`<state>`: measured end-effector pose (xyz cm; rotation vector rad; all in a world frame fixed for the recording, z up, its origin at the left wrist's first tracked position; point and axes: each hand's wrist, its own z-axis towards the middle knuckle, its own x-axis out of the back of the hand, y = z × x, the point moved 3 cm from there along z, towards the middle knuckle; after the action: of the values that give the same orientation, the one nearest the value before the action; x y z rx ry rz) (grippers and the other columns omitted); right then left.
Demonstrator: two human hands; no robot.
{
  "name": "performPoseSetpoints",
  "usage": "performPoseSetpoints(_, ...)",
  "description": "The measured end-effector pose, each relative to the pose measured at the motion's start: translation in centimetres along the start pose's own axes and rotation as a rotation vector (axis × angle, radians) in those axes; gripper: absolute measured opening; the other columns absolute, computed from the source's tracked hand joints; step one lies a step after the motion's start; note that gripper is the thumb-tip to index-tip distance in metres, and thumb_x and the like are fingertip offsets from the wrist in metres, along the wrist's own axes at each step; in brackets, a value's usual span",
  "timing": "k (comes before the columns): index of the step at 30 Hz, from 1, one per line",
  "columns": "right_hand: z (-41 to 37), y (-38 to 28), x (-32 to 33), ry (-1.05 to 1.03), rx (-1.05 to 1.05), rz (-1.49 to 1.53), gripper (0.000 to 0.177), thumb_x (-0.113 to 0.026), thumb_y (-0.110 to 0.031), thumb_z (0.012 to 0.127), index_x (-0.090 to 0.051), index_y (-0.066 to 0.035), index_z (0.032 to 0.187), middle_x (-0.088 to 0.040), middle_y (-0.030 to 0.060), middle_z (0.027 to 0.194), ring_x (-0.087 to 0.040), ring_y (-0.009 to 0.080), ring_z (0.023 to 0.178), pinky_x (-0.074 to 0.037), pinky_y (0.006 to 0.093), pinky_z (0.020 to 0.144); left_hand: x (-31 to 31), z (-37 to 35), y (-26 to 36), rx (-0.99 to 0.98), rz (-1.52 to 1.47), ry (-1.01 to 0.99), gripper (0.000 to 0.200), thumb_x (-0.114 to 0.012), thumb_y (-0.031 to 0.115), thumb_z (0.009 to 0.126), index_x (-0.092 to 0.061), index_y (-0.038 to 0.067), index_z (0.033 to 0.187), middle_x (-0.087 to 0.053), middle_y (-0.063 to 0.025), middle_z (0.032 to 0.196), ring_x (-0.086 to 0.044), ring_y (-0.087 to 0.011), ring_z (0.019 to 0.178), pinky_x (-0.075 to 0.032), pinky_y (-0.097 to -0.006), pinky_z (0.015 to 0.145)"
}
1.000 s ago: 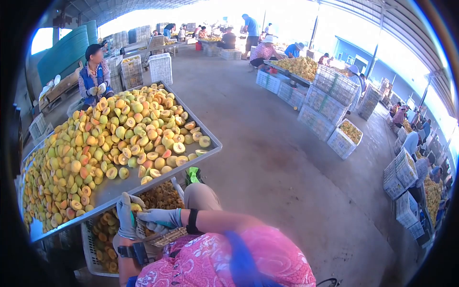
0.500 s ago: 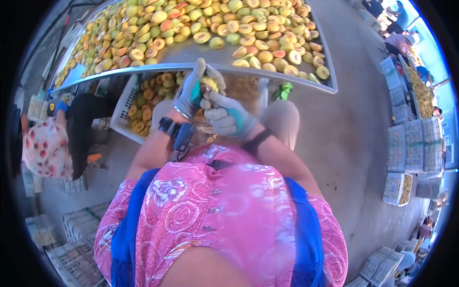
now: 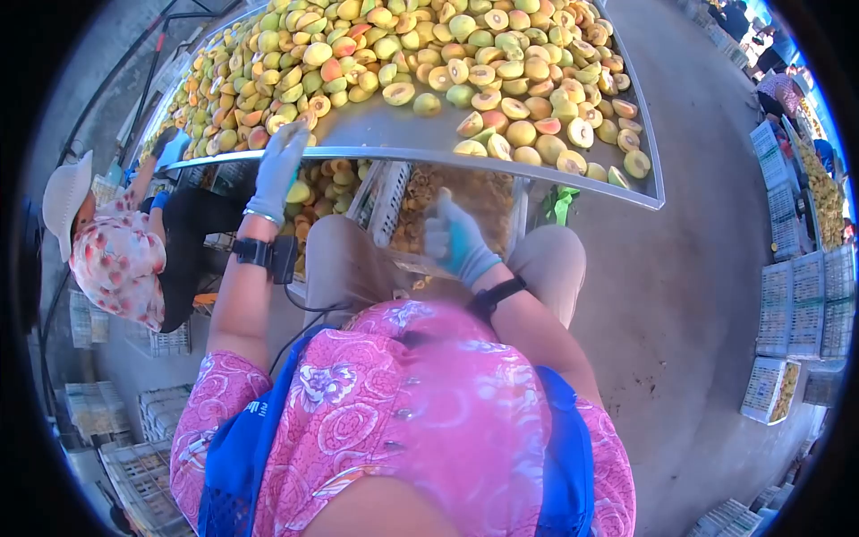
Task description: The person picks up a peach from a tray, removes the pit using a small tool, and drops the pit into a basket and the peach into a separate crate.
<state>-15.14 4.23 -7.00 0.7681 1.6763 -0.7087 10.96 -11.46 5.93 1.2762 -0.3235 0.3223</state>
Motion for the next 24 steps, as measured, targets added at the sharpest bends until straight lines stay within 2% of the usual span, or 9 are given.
performPoseSetpoints(1,0.3,0.1,0.0,0.122,0.037,-0.122,0.036,-0.053,-0.051,0.095,-0.052,-0.017,0.083,-0.031,-0.0099,0.059,-0.029,0.0039,0.042,-0.022,0.0218,0.037,-1.1,0.6,1.1,-0.166,0.332,-0.012,0.038,-0.063,0.032,0.090,-0.063,0.002,0.113,-0.065,-0.0149,0.111,-0.061,-0.0265,0.106,-0.047,-0.0343,0.092)
performPoseSetpoints(4,0.9,0.5,-0.2,0.121,-0.022,-0.179,0.032,-0.052,-0.048,0.097,-0.053,-0.018,0.084,-0.035,-0.0107,0.060,-0.032,0.0040,0.044,-0.022,0.0216,0.037,-8.0,3.3,0.7,-0.086,0.150,-0.280,0.051,-0.065,0.039,0.085,-0.059,0.006,0.123,-0.059,-0.0186,0.124,-0.054,-0.0303,0.120,-0.041,-0.0380,0.102)
performPoseSetpoints(9,0.3,0.6,-3.3,0.241,-0.005,-0.317,0.036,-0.041,-0.047,0.101,-0.059,-0.016,0.097,-0.041,-0.0053,0.052,-0.035,0.0081,0.036,-0.025,0.0218,0.031,-18.1,7.0,0.4,-0.245,0.479,-0.384,0.062,-0.064,0.044,0.084,-0.050,0.009,0.134,-0.050,-0.0208,0.135,-0.047,-0.0362,0.127,-0.041,-0.0423,0.104)
performPoseSetpoints(11,0.0,0.2,-3.5,0.382,0.048,-0.359,0.036,-0.040,-0.045,0.102,-0.059,-0.014,0.107,-0.042,-0.0051,0.052,-0.035,0.0088,0.035,-0.028,0.0224,0.031,-20.6,7.8,0.5,-0.230,0.580,-0.372,0.060,-0.065,0.042,0.083,-0.051,0.008,0.131,-0.050,-0.0222,0.134,-0.049,-0.0381,0.124,-0.042,-0.0435,0.102)
performPoseSetpoints(13,0.3,0.1,-1.9,0.108,0.005,-0.375,0.030,-0.048,-0.046,0.099,-0.054,-0.017,0.095,-0.040,-0.0094,0.061,-0.034,0.0042,0.045,-0.024,0.0222,0.038,-22.0,8.1,0.7,-0.210,0.681,-0.366,0.058,-0.066,0.041,0.083,-0.051,0.008,0.128,-0.051,-0.0236,0.132,-0.050,-0.0401,0.122,-0.044,-0.0446,0.100)
performPoseSetpoints(17,0.9,0.1,-1.3,0.193,0.078,-0.472,0.032,-0.047,-0.046,0.099,-0.054,-0.015,0.095,-0.040,-0.0087,0.061,-0.031,0.0034,0.042,-0.022,0.0215,0.036,-22.1,7.7,0.8,-0.132,0.714,-0.377,0.047,-0.071,0.034,0.078,-0.054,0.005,0.112,-0.058,-0.0222,0.119,-0.059,-0.0414,0.107,-0.049,-0.0458,0.092)
performPoseSetpoints(20,1.4,-0.4,-2.0,0.252,0.131,-0.191,0.035,-0.048,-0.047,0.098,-0.054,-0.014,0.095,-0.041,-0.0077,0.061,-0.028,0.0035,0.040,-0.020,0.0202,0.036,-20.9,6.8,0.3,-0.056,0.456,-0.409,0.040,-0.068,0.028,0.081,-0.055,0.003,0.109,-0.062,-0.0167,0.111,-0.062,-0.0357,0.104,-0.050,-0.0411,0.090)
performPoseSetpoints(22,-0.3,-0.8,-3.2,0.202,0.064,-0.396,0.036,-0.049,-0.048,0.097,-0.056,-0.013,0.098,-0.042,-0.0071,0.061,-0.029,0.0047,0.039,-0.020,0.0199,0.034,-20.2,5.4,-0.9,0.326,-0.577,-0.516,0.032,-0.065,0.021,0.083,-0.056,0.002,0.107,-0.064,-0.0110,0.106,-0.063,-0.0282,0.100,-0.053,-0.0365,0.085)
performPoseSetpoints(24,-1.0,-0.6,-4.5,0.249,0.098,-0.392,0.038,-0.049,-0.049,0.097,-0.056,-0.012,0.099,-0.042,-0.0070,0.061,-0.028,0.0047,0.038,-0.020,0.0197,0.033,-18.3,2.3,1.3,0.370,-0.859,-0.507,0.030,-0.063,0.021,0.085,-0.056,0.002,0.108,-0.064,-0.0101,0.106,-0.063,-0.0259,0.097,-0.053,-0.0362,0.082)
